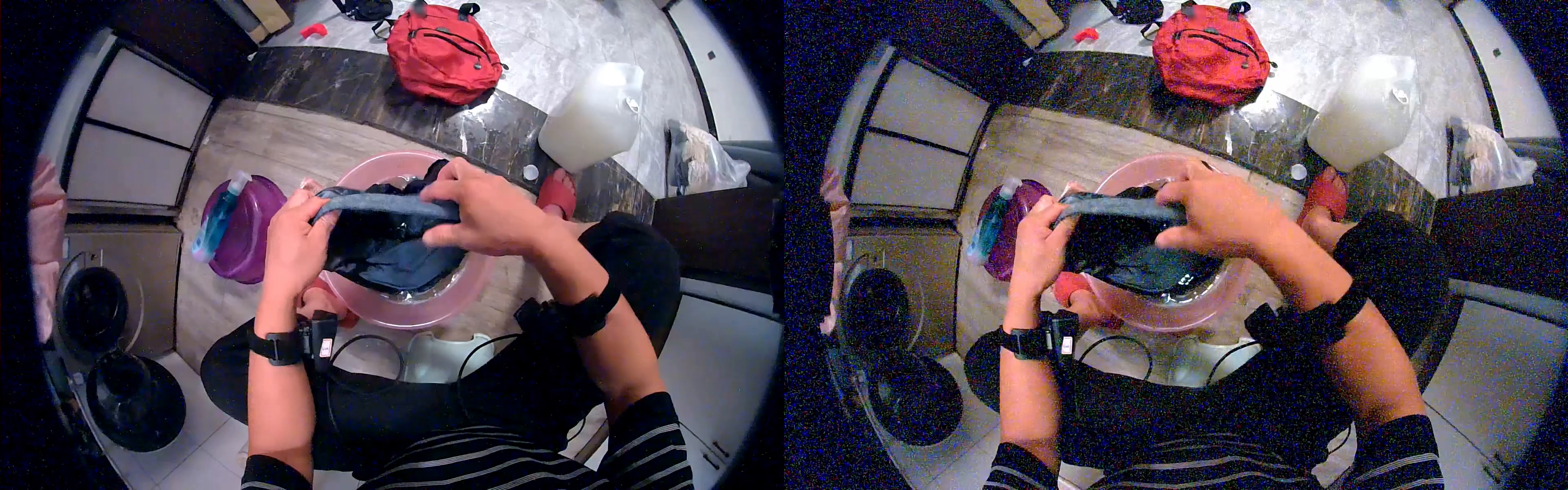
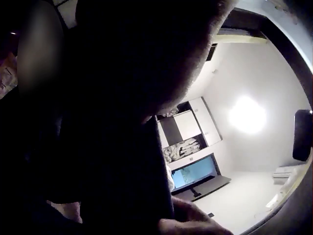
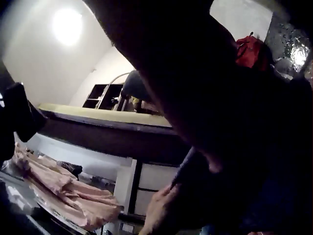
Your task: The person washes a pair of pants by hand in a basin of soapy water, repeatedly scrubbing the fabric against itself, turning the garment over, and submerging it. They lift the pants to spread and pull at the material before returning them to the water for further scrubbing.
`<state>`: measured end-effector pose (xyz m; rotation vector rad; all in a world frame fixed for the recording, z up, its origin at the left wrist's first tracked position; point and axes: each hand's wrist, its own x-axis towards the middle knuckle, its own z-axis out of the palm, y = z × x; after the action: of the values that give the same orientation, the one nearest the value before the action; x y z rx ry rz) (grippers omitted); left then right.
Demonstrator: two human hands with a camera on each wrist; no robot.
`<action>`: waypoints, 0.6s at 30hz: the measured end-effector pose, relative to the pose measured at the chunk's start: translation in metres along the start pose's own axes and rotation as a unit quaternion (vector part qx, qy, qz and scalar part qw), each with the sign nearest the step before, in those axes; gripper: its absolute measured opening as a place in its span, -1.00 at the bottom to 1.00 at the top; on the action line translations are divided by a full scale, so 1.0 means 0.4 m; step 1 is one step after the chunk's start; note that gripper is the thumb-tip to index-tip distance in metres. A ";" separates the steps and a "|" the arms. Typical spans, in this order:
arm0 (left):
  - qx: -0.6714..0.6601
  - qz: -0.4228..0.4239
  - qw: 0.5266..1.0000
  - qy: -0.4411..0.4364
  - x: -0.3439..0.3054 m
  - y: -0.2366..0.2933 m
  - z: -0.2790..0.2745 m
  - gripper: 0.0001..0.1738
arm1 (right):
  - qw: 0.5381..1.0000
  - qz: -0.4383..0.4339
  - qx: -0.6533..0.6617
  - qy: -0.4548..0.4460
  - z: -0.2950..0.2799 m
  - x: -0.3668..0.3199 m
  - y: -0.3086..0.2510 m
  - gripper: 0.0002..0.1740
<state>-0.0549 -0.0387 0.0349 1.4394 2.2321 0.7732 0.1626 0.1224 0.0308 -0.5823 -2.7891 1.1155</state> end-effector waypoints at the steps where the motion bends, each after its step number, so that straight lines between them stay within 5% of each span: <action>1: -0.015 -0.015 0.999 -0.029 0.005 -0.004 -0.007 -0.80 | 0.999 0.024 0.022 -0.021 -0.004 0.005 0.005 -0.61; 5: -0.256 -0.073 0.960 -0.082 0.005 -0.023 0.011 -0.73 | 0.975 0.090 0.201 -0.035 -0.023 0.037 0.042 -0.66; 8: -0.489 -0.198 0.846 -0.080 -0.002 0.017 0.023 -0.64 | 0.923 0.160 0.350 -0.024 0.014 0.039 0.051 -0.59; 12: -0.580 -0.214 0.783 -0.065 0.003 0.036 0.049 -0.59 | 0.858 0.090 0.505 0.042 0.027 0.038 0.009 -0.59; 18: -0.670 -0.229 0.705 -0.041 0.010 0.058 0.099 -0.56 | 0.810 0.174 0.552 0.101 0.052 0.054 0.004 -0.59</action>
<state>-0.0173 -0.0177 0.0185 0.1527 1.1370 1.5522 0.1387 0.1180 0.0133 -0.9287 -1.4208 2.2347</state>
